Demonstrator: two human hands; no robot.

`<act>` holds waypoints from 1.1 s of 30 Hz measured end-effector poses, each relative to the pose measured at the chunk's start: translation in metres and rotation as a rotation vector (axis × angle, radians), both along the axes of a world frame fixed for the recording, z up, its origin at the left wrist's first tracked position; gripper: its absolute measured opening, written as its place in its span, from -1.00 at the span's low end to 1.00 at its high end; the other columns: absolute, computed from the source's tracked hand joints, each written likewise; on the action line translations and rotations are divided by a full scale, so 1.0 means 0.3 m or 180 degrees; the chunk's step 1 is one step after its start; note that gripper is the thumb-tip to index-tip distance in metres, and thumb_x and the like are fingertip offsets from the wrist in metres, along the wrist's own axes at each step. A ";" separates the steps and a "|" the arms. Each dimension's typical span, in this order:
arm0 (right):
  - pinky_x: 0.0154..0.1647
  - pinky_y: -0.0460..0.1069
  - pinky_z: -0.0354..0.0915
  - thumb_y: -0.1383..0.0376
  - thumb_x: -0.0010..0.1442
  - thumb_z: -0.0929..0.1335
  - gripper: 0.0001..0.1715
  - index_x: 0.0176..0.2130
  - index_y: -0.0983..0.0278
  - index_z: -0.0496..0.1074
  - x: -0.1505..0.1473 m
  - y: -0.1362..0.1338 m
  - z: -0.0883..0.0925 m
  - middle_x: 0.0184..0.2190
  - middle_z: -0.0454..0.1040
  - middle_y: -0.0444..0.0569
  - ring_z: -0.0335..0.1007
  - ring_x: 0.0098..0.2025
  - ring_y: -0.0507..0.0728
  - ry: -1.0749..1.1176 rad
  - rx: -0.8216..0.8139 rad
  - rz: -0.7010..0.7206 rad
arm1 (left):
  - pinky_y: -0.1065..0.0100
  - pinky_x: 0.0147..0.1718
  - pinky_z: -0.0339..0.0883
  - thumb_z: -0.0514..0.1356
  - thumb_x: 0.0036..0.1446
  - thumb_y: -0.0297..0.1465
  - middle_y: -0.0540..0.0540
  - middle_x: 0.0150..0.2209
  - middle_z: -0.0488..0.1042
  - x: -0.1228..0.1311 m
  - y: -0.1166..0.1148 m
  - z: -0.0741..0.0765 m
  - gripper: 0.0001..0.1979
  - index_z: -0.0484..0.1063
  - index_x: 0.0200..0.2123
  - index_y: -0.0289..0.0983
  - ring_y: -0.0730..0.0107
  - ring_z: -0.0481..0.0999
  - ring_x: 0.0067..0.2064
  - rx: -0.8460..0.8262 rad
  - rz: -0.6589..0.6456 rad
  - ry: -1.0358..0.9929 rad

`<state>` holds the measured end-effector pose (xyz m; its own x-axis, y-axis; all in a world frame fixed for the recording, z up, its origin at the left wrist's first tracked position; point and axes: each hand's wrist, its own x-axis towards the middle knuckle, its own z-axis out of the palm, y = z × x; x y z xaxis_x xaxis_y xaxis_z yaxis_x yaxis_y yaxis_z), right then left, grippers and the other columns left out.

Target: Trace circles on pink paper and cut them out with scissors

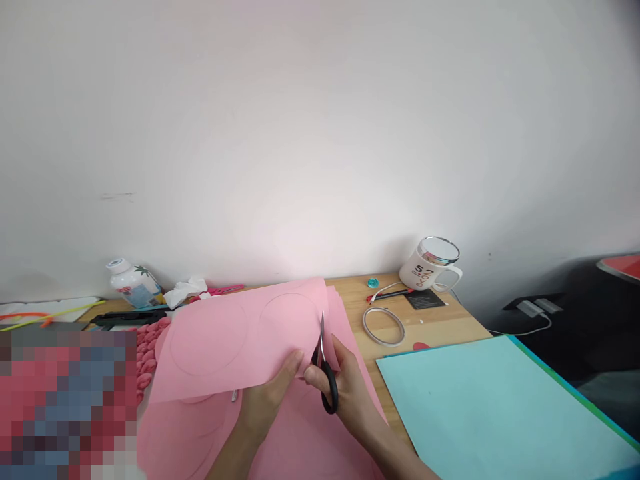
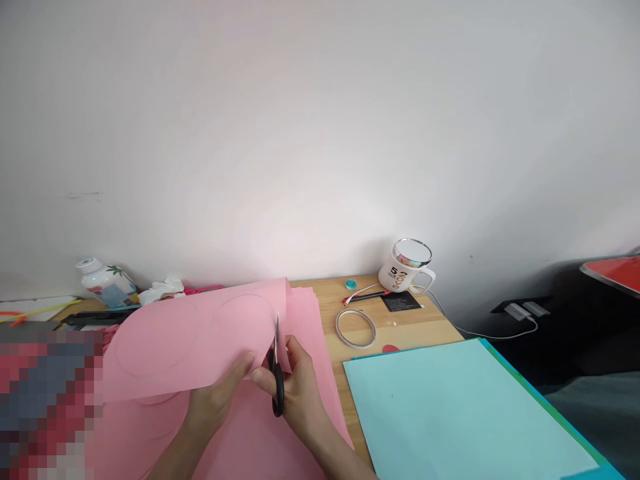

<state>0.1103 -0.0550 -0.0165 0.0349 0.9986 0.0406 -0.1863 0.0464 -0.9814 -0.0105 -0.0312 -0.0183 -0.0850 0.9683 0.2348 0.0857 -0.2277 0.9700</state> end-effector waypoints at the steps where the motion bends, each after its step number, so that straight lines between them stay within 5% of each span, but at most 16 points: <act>1: -0.49 -0.10 0.10 -0.04 -0.16 0.45 -0.47 -0.45 0.24 0.18 -0.001 0.000 0.000 -0.55 0.11 -0.23 0.04 -0.50 0.01 0.0033 -0.0017 -0.0001 | 0.12 -0.10 0.37 0.25 -0.08 -0.23 -0.06 -0.56 0.50 0.000 -0.001 0.007 -0.81 0.48 -0.55 -0.22 0.16 0.52 -0.29 -0.0019 -0.0098 0.0000; 8: -0.51 -0.11 0.10 0.12 -0.14 0.47 -0.57 -0.47 0.25 0.18 -0.002 -0.001 0.013 -0.57 0.14 -0.24 0.07 -0.54 -0.01 0.0123 -0.0157 -0.0029 | 0.24 -0.31 0.47 0.22 -0.04 -0.20 -0.05 -0.62 0.48 -0.016 0.016 -0.001 -0.75 0.47 -0.61 -0.23 0.25 0.51 -0.45 0.0029 -0.0451 0.0072; 12: -0.50 -0.09 0.16 0.17 -0.13 0.45 -0.63 -0.46 0.24 0.19 -0.005 -0.003 0.023 -0.58 0.21 -0.23 0.13 -0.55 0.00 0.0118 -0.0213 -0.0005 | 0.20 -0.22 0.46 0.28 -0.10 -0.23 -0.11 -0.43 0.54 -0.029 0.028 -0.027 -0.76 0.50 -0.41 -0.28 0.18 0.53 -0.31 0.0078 -0.0172 -0.0033; 23: -0.54 -0.12 0.17 0.41 -0.13 0.34 -0.77 -0.42 0.25 0.20 -0.013 0.003 0.018 -0.63 0.26 -0.26 0.16 -0.60 -0.02 0.0203 -0.0286 -0.0013 | 0.11 0.01 0.31 0.31 -0.15 -0.24 -0.13 -0.29 0.55 -0.041 0.036 -0.065 -0.68 0.50 -0.28 -0.25 0.05 0.47 -0.08 0.0070 -0.0017 -0.0102; 33: -0.52 -0.11 0.16 0.23 -0.16 0.47 -0.61 -0.43 0.25 0.20 -0.022 -0.003 0.013 -0.63 0.26 -0.25 0.14 -0.59 -0.03 0.0328 -0.0341 0.0062 | 0.12 -0.06 0.37 0.31 -0.15 -0.16 -0.14 -0.27 0.56 -0.036 0.036 -0.059 -0.56 0.48 -0.20 -0.27 0.03 0.48 -0.07 -0.0083 0.0066 -0.0251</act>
